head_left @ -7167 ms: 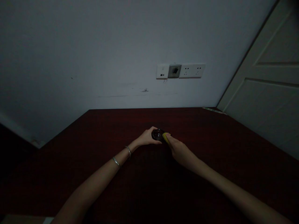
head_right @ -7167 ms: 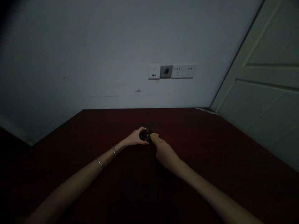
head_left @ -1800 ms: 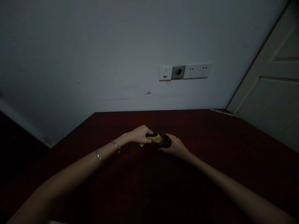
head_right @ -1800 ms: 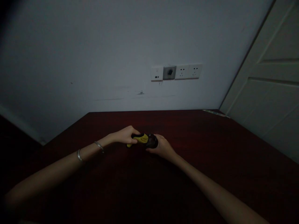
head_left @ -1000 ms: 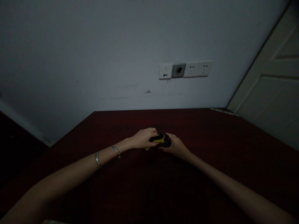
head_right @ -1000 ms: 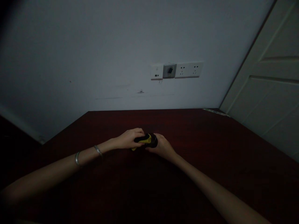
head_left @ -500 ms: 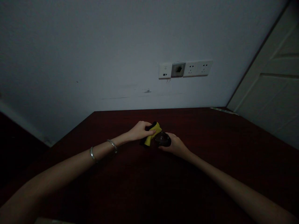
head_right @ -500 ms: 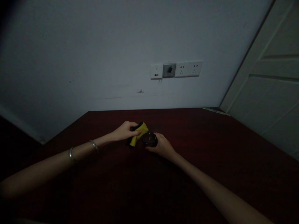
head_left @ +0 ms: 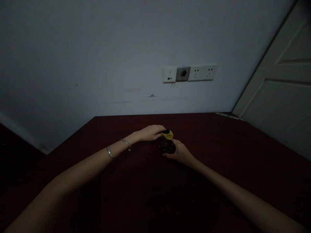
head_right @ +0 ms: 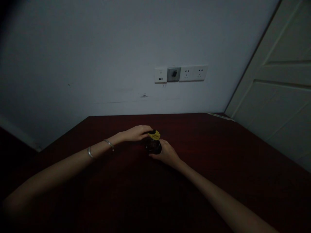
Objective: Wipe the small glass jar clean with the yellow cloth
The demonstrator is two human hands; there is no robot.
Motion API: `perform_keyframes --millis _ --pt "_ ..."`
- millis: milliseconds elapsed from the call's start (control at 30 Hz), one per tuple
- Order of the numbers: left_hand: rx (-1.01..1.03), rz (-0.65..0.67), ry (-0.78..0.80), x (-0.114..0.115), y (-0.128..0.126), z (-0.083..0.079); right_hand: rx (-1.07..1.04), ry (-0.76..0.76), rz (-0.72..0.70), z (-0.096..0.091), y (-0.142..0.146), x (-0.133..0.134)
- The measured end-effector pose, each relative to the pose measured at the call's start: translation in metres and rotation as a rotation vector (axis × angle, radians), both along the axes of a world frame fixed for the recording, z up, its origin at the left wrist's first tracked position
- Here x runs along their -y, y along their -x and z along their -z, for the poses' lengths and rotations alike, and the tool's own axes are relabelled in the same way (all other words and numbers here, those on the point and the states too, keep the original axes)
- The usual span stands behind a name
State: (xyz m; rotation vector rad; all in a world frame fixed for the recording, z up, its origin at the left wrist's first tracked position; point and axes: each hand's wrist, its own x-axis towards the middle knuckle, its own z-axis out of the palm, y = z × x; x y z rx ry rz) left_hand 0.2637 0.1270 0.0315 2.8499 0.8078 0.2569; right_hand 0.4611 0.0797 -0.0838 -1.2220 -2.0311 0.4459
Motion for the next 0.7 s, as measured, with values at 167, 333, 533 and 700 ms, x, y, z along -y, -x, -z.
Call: perform_keyframes --millis 167,333,533,700 --pt "-0.004 0.054 0.188 -0.009 0.0 0.002 -0.002 0.018 -0.024 -0.003 -0.001 0.0" --pt "-0.003 0.073 0.25 -0.008 0.008 -0.002 -0.006 0.002 -0.045 -0.001 -0.001 0.0" --pt "-0.038 0.06 0.234 0.002 0.018 -0.007 0.032 -0.001 -0.013 0.003 0.0 0.0" --pt "-0.066 0.021 0.165 0.021 0.021 -0.005 -0.015 -0.029 -0.041 0.002 0.001 0.001"
